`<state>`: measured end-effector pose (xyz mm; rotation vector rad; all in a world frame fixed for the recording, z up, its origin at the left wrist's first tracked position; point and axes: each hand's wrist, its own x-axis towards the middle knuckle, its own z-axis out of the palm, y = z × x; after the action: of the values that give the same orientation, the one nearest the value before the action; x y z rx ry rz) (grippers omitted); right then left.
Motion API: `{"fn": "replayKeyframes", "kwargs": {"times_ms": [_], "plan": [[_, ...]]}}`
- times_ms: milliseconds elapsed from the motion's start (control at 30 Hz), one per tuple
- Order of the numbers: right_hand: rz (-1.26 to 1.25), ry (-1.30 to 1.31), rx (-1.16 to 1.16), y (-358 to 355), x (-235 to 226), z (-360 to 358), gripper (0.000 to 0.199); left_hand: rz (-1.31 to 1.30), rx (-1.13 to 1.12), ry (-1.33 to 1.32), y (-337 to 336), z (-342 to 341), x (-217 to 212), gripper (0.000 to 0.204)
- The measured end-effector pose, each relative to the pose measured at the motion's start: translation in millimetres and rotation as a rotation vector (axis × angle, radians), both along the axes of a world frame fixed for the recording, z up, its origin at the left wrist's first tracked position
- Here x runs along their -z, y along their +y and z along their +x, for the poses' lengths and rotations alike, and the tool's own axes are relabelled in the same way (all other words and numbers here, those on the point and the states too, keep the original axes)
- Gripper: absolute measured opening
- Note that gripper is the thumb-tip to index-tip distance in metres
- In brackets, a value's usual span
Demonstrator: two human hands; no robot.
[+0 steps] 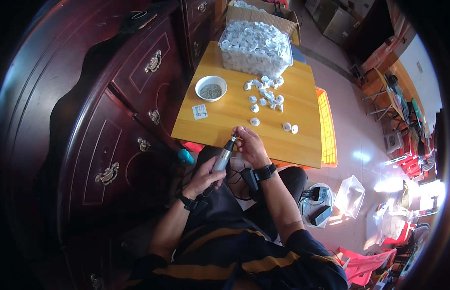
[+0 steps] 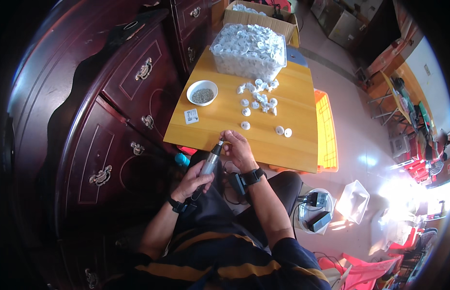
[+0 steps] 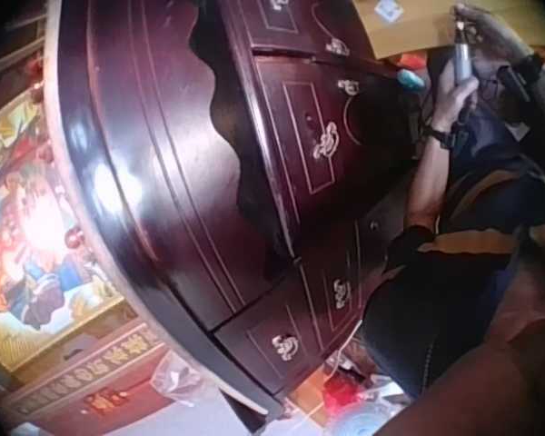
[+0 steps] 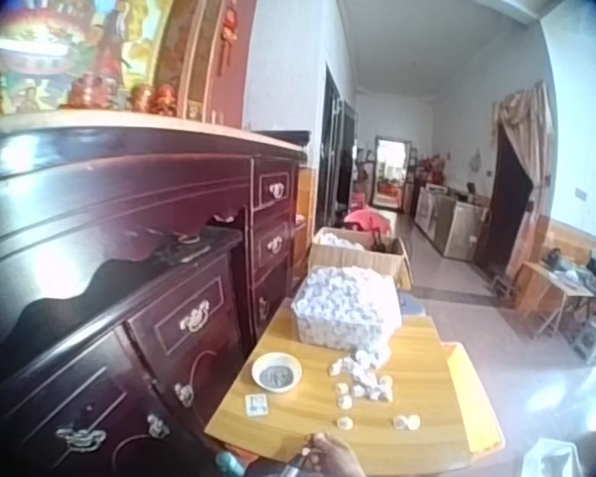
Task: The person connects a power cord to a power strip and picks up an electric screwdriver. They then pick up a screw and a white plastic component and use the screwdriver to drive the screw into the component.
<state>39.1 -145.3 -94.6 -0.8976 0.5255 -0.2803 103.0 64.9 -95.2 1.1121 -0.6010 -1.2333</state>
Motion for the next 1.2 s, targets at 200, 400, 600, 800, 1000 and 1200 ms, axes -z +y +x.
{"fn": "replayKeyframes", "kwargs": {"times_ms": [200, 400, 600, 800, 1000, 1200], "plan": [[0.032, -0.067, 0.030, -0.2, 8.4, 4.2, 0.017, 0.011, -0.007, 0.006, 3.6, 0.9, -0.7, 0.039], [-0.028, -0.021, 0.109, -3.5, 6.1, 4.4, 0.015, 0.008, -0.002, -0.012, 8.4, 1.1, 0.8, 0.040], [-0.184, 0.027, 0.081, -6.3, 10.8, 2.0, 0.019, 0.007, -0.006, 0.005, 8.7, 0.4, 0.1, 0.041], [-0.247, 0.011, 0.097, -9.9, 15.6, 3.5, 0.019, 0.035, 0.007, 0.003, 7.4, 4.3, 4.2, 0.043], [-0.245, -0.062, 0.104, -11.4, 18.8, 3.2, 0.022, 0.052, 0.011, 0.073, 6.3, 5.9, 2.6, 0.043], [-0.257, -0.032, 0.111, -7.8, 9.2, 3.0, 0.024, 0.019, 0.029, 0.092, 5.4, 7.2, 5.5, 0.045]]}}
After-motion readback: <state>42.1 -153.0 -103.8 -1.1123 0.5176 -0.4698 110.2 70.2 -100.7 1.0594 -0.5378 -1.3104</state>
